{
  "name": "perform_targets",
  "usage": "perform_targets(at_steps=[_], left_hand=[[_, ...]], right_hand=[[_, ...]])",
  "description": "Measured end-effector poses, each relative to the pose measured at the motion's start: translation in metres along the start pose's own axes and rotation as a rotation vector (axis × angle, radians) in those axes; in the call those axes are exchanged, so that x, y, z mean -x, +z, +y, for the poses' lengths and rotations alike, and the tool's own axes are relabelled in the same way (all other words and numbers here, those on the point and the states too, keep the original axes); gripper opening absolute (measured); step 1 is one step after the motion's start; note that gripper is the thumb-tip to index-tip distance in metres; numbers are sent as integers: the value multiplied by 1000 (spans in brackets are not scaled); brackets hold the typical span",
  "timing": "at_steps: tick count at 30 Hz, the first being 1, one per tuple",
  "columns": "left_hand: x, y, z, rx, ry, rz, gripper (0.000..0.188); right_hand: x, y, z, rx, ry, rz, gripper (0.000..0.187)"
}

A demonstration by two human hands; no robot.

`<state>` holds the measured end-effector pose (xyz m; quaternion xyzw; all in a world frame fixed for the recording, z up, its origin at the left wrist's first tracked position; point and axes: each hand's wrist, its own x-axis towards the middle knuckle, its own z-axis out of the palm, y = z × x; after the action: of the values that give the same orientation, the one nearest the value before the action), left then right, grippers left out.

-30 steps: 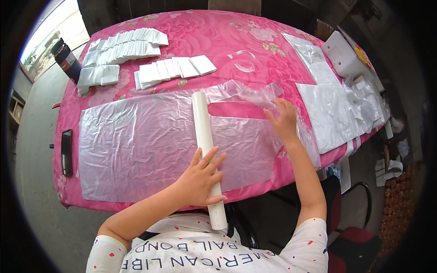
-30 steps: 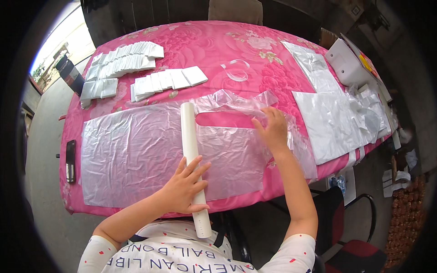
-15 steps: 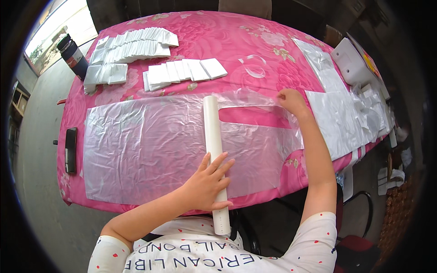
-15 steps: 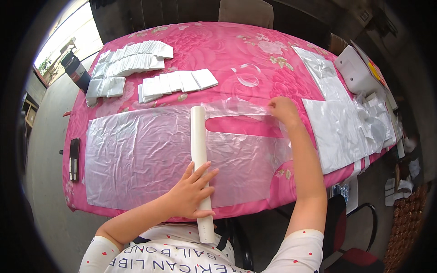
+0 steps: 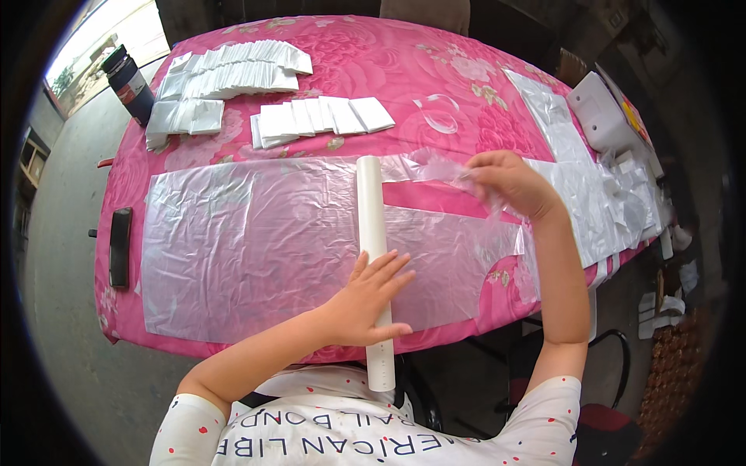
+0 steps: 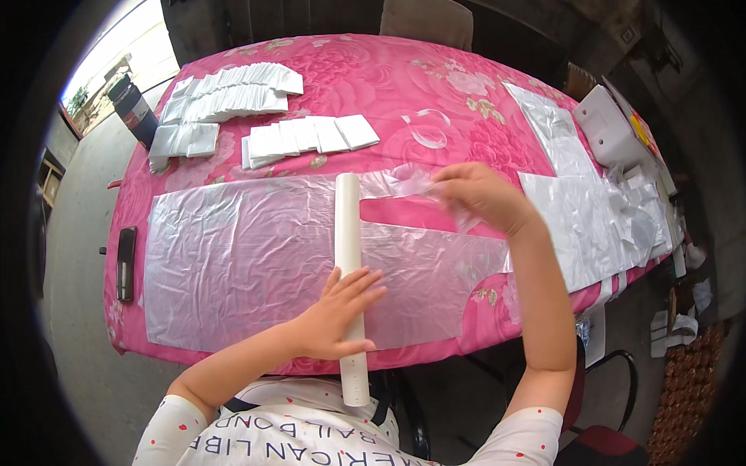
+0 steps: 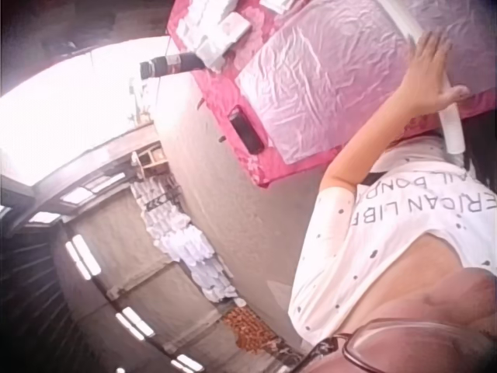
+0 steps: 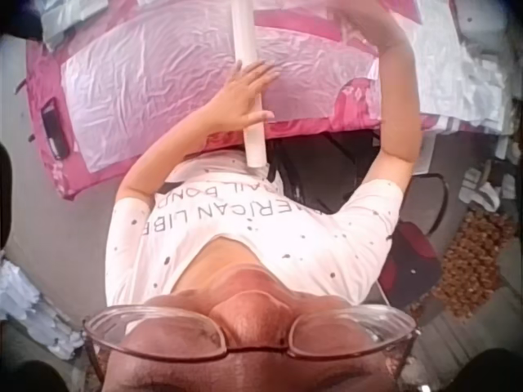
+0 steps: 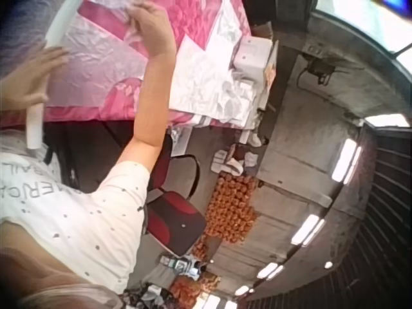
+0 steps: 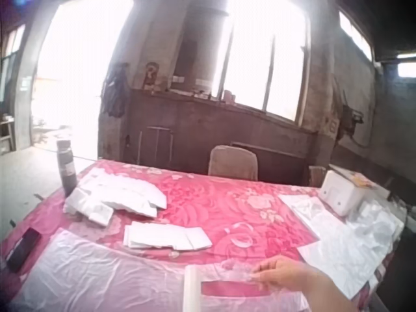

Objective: The person repeatedly unrolls a roll of clear plastic sheeting, tears off a length, and folds it into a small rectangle by hand. The folded pieces are stacked on the table. The person also handles larger white plastic sheets, folding them and placing them aside.

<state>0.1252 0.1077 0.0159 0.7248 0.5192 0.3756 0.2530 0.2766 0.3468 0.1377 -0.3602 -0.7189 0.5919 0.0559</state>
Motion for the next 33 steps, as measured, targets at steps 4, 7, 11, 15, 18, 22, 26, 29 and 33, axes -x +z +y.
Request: perform_targets(at_steps=[4,7,11,15,18,22,26,29,33], left_hand=[[11,-18,-32,1545,-340,198,58],[16,-91,-24,1678,-589,-119,46],[46,-136,-43,883,-828,-117,35],[83,-166,-59,737,-932,-77,31],[106,-181,-69,621,-984,-38,30],[128,-201,-67,498,-1073,59,33],[179,-223,-95,266,-1006,378,33],[194,-219,-94,-77,-707,658,32],[148,-191,-34,-451,-293,662,33]], right_hand=[[17,126,-30,51,-57,-412,32],[25,183,-24,275,-289,-495,49],[41,198,-12,201,-337,-573,48],[37,158,53,510,-528,87,42],[39,84,118,925,-405,575,38],[85,-9,203,911,-59,971,36],[116,-36,239,851,21,1051,35],[109,-28,233,862,-42,1098,24],[114,-11,201,822,24,1221,12]])
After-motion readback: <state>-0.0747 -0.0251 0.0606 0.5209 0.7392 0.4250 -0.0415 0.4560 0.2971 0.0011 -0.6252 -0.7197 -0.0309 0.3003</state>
